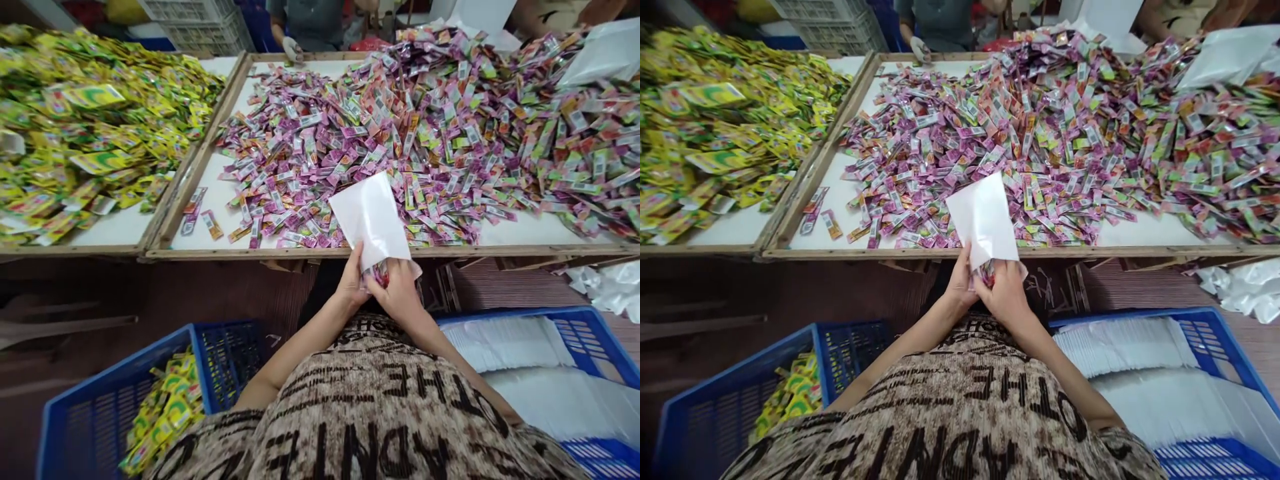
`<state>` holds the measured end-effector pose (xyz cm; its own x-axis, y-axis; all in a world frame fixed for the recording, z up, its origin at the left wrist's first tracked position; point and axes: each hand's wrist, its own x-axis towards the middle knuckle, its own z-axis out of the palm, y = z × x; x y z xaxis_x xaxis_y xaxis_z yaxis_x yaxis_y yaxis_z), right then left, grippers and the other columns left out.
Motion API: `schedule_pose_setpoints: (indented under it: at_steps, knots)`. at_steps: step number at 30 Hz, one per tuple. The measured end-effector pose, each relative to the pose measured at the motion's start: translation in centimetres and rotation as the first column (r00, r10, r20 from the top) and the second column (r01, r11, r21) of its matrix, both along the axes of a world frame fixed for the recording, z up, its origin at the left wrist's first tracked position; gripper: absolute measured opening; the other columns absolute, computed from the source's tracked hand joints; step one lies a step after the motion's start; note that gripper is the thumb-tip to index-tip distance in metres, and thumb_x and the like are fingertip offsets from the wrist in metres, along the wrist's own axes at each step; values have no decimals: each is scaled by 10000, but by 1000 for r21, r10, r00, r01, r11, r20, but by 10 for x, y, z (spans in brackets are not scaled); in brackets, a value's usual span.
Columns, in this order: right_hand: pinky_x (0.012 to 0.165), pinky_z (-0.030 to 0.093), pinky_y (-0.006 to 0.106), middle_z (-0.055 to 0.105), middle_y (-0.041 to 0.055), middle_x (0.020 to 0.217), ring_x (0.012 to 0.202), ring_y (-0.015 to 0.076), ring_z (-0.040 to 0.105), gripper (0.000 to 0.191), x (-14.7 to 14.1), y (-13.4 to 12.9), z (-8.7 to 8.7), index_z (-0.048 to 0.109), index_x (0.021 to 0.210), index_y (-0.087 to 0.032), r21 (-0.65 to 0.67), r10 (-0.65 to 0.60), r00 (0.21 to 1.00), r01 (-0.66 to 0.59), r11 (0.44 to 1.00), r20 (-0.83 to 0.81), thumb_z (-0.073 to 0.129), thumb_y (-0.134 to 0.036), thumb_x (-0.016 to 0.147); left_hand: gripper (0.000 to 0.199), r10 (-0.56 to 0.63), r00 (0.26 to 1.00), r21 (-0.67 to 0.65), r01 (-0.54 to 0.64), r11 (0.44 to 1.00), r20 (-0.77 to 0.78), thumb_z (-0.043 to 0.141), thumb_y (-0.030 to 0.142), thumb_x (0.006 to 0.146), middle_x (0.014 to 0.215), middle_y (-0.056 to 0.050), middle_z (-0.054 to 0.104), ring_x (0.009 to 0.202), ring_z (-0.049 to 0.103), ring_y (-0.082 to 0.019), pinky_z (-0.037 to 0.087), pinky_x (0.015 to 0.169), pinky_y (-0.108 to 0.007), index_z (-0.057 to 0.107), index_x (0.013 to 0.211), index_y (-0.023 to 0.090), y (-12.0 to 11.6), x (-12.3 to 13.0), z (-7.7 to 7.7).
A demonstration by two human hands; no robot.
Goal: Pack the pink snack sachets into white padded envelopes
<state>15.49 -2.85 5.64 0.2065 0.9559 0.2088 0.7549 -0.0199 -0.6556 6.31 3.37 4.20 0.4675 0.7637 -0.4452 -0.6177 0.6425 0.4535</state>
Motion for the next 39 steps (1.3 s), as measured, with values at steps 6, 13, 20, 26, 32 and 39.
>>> schedule_pose_setpoints:
  at_steps: [6, 13, 20, 26, 32, 39]
  knots:
    - [1010, 448, 499, 600, 196, 1224, 1169, 337, 557, 579, 9, 5, -14, 476, 1367, -123, 63, 32, 999, -32, 998, 5, 542, -479, 916, 411, 61, 997, 43, -64, 997, 53, 676, 409, 861, 1191, -107, 726, 1168, 652, -267, 515, 1043, -372, 679, 1166, 134, 6, -1, -5]
    - [1185, 295, 525, 342, 197, 1544, 1462, 338, 305, 837, 4, 3, -17, 198, 1570, -154, 3, 166, 986, -166, 986, -16, 577, -474, 896, 415, 19, 999, -2, -19, 1000, -47, 669, 389, 880, 1255, -105, 693, 1241, 609, -273, 492, 1073, -372, 672, 1198, 123, -2, -2, -3]
    - [1155, 320, 562, 380, 198, 1519, 1433, 359, 338, 699, -9, 18, -27, 265, 1552, -145, -35, 106, 992, -109, 993, -73, 495, -335, 920, 391, 10, 994, 16, -8, 1000, -108, 622, 298, 925, 1330, -74, 653, 1343, 527, -247, 440, 1127, -367, 634, 1281, 138, -3, -10, -13]
    - [1140, 348, 529, 404, 192, 1505, 1400, 336, 372, 715, -15, 46, -23, 278, 1538, -120, 11, 173, 979, -173, 985, -112, 489, -247, 867, 416, 77, 986, 114, -60, 992, -145, 629, 277, 924, 1359, -44, 637, 1339, 527, -174, 399, 1132, -269, 599, 1333, 207, 3, -16, -14]
    - [1061, 402, 505, 553, 197, 1321, 1235, 352, 488, 529, 7, 34, -33, 523, 1333, -112, 94, 89, 992, -80, 992, -94, 549, -294, 838, 570, -8, 967, 272, 80, 959, -255, 756, 196, 789, 1374, -34, 626, 1321, 542, -239, 480, 1054, -344, 599, 1325, 307, -10, -31, -11]
    - [1072, 385, 498, 587, 191, 1318, 1219, 356, 505, 506, 3, 39, -50, 584, 1294, -99, 61, 194, 980, -192, 980, -34, 582, -346, 852, 550, 55, 960, 368, 53, 928, -276, 720, 208, 826, 1426, -9, 582, 1334, 521, -203, 467, 1042, -291, 581, 1342, 338, -12, -33, -18]
